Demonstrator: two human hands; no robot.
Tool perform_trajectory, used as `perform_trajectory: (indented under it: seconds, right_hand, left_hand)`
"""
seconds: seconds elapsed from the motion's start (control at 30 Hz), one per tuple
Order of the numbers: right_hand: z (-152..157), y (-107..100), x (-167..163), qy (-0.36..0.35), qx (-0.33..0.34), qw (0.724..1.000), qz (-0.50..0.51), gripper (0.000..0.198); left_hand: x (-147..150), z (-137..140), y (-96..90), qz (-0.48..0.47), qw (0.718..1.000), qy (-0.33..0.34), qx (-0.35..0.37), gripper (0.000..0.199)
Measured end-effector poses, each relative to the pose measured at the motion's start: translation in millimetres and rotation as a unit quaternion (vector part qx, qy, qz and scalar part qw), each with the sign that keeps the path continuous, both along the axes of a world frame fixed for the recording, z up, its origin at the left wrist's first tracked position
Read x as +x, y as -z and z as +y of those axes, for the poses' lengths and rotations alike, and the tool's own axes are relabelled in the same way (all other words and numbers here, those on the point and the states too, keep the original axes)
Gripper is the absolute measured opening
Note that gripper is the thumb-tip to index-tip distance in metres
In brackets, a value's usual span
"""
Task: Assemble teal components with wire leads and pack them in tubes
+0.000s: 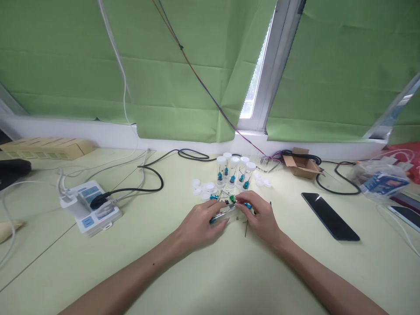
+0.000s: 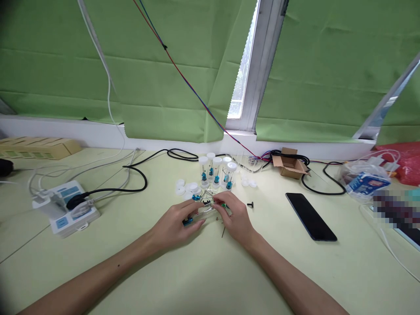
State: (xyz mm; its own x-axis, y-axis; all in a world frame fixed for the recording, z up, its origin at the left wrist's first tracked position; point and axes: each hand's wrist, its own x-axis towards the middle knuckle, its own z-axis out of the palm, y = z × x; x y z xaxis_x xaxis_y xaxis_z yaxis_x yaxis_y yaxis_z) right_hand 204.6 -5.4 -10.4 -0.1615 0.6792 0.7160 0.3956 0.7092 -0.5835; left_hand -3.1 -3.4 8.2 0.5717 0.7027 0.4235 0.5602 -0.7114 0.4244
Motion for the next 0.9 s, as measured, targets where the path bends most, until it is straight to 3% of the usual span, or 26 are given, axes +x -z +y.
perform_trajectory:
  seconds: [0.6,0.9]
  right_hand:
    - [-1.2,3.1,-1.5,-0.055,-0.027,0.998,0.032,0.022]
    - [-1.0,-0.2,-3.5,0.0,0.01,0.998,0.055,0.018]
  left_hand:
    - [1.3,1.3,2.8,-0.031,0.999,-0.007,-0.018,0.026]
    - [1.7,1.4,0.3,-0.04,0.999,-0.001,-0.025,0.027]
